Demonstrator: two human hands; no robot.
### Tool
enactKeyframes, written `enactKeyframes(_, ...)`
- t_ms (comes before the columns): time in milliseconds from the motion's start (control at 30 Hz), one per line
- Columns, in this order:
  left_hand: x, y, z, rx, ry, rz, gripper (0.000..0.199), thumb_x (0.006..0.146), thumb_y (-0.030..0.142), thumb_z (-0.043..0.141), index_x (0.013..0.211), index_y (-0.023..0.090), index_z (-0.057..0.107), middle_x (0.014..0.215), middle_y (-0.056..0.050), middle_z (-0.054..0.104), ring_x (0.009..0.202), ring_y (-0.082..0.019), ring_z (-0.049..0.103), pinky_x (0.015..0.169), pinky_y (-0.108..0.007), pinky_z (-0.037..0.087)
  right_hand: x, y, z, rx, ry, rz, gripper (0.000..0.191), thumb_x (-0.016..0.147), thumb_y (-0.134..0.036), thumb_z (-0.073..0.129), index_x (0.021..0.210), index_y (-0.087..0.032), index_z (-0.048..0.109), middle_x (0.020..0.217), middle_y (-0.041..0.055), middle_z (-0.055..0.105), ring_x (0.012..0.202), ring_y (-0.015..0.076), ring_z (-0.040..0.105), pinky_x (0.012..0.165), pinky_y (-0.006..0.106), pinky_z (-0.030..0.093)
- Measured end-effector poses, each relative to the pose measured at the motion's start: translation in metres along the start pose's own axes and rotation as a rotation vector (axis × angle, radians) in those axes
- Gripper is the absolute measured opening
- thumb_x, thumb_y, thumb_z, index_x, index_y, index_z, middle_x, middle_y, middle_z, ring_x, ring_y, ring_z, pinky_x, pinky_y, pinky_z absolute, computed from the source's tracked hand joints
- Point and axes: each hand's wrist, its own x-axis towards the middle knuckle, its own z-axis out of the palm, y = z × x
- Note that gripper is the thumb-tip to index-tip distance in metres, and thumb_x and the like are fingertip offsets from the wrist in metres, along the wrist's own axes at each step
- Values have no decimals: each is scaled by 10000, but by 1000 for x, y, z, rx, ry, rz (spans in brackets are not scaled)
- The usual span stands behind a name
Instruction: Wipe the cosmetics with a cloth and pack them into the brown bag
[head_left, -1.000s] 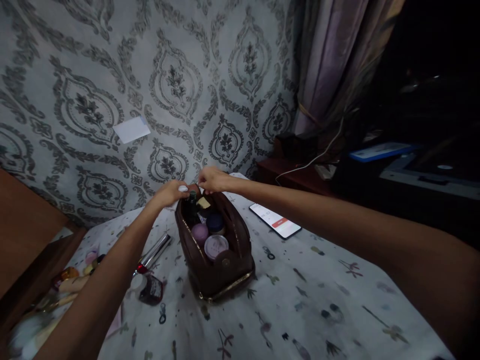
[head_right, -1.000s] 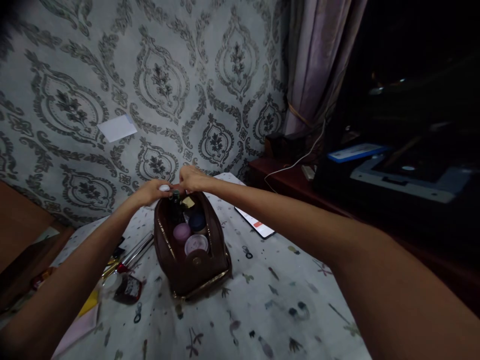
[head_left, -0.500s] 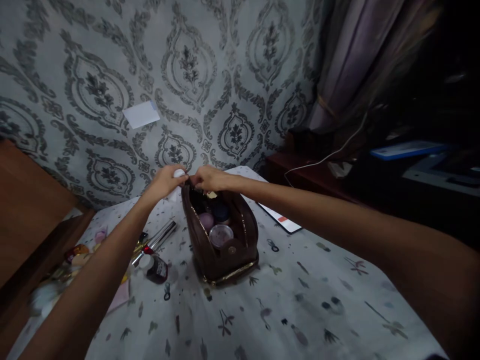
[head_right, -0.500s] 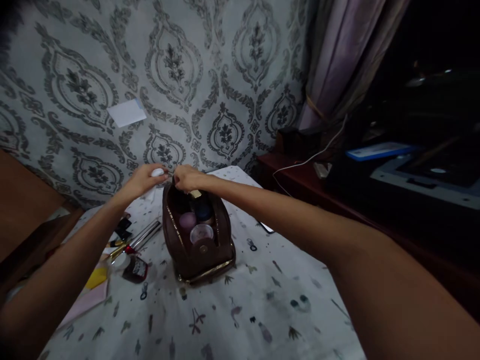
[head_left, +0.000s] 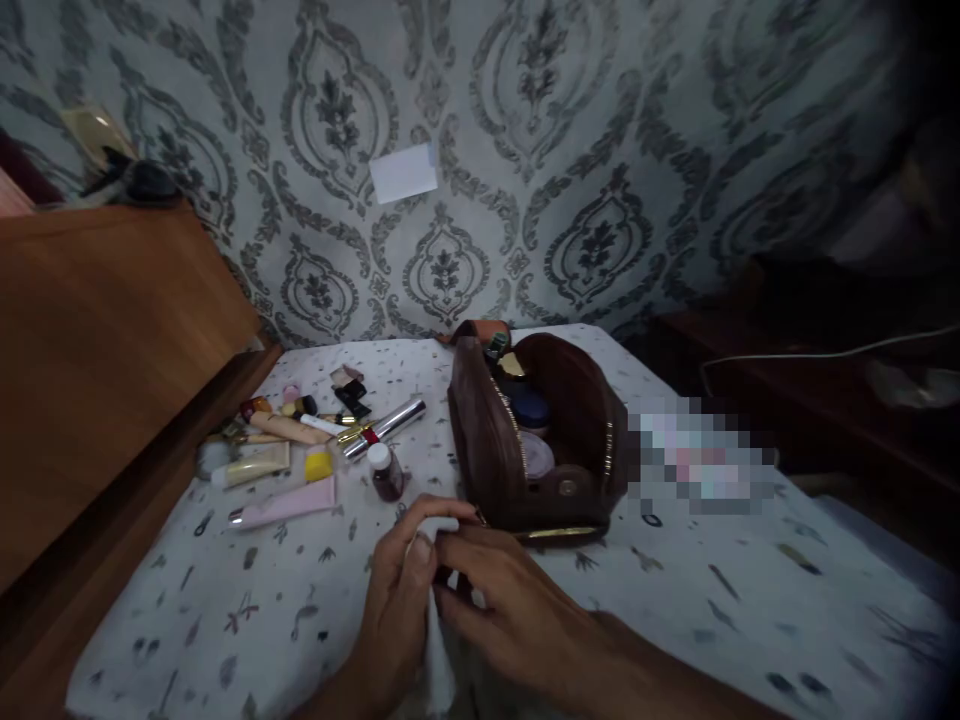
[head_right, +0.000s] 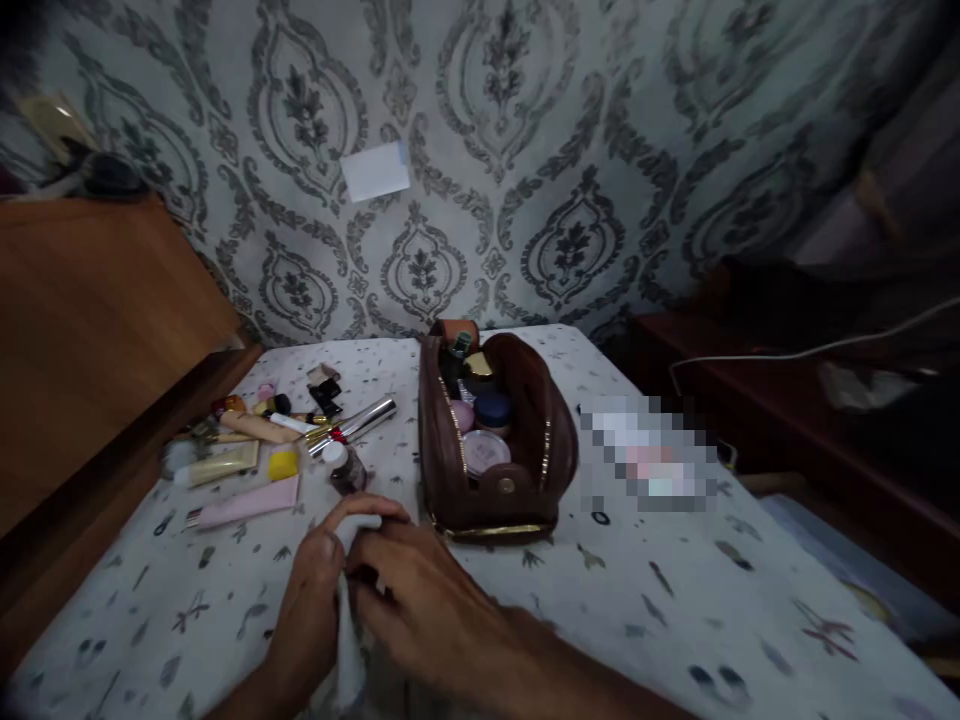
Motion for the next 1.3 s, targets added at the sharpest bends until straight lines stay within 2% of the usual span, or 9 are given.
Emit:
enactKeyframes(100,-11,-21,-11,-2,107,4,495,982,577,362,1048,232,710,1026,-59,715,965,-220,654,858,-311,507,6,6,25,171,16,168,95,877,-187,520,836,-178,605,828,30,643,793,166,596,741,275,469)
enactKeyframes(233,-4,-34,-37,227,125,175,371,1001,454,422,1082,217,696,1033,-64,697,1018,-209,633,895,-304,465,18,7,46,548,39,250,219,904,-364,533,960,-172,620,900,42,648,854,186,597,802,313,488)
enactKeyframes(333,4,-37,-58,355,99,182,329,1007,399,424,958,191,673,881,-40,684,861,-179,639,787,-279,459,28,7,60,822,3,242,318,874,-430,610,1087,-195,643,1070,63,672,1021,212,613,968,357,454)
enactKeyframes(433,9,-39,-73,370,160,113,367,1014,405,395,770,201,579,670,16,574,662,-145,566,647,-259,418,37,10,74,972,-48,257,388,845,-464,678,1150,-228,643,1159,67,674,1110,209,614,1047,366,411)
enactKeyframes(600,23,-39,-97,379,283,89,308,1000,409,399,835,213,571,643,45,517,598,-132,516,593,-245,405,56,23,91,1023,18,281,412,803,-515,728,1073,-207,680,1083,79,716,1009,194,655,894,321,494)
enactKeyframes(767,70,-45,-151,497,402,57,260,931,320,374,1071,196,555,736,20,599,603,-161,589,618,-280,486,62,33,98,1023,77,312,393,825,-521,704,1002,-171,677,827,68,741,769,158,667,685,268,490)
enactKeyframes(933,115,-60,-198,672,459,15,202,804,212,430,913,192,600,882,-36,665,708,-184,633,744,-319,505,53,39,101,947,-23,318,453,805,-589,686,901,-146,678,700,48,699,643,140,626,597,256,442)
enactKeyframes(1067,119,-71,-192,856,432,-26,214,893,280,447,924,206,646,920,-53,710,891,-224,657,807,-314,478,46,49,106,817,-78,305,513,817,-647,636,891,-140,669,660,33,669,566,109,552,575,243,409)
enactKeyframes(1300,97,-76,-170,1164,337,-153,279,974,367,472,1058,223,695,936,-91,756,908,-273,685,727,-316,407,44,52,107,709,-135,338,543,833,-670,596,916,-138,659,683,35,660,542,96,486,529,221,361)
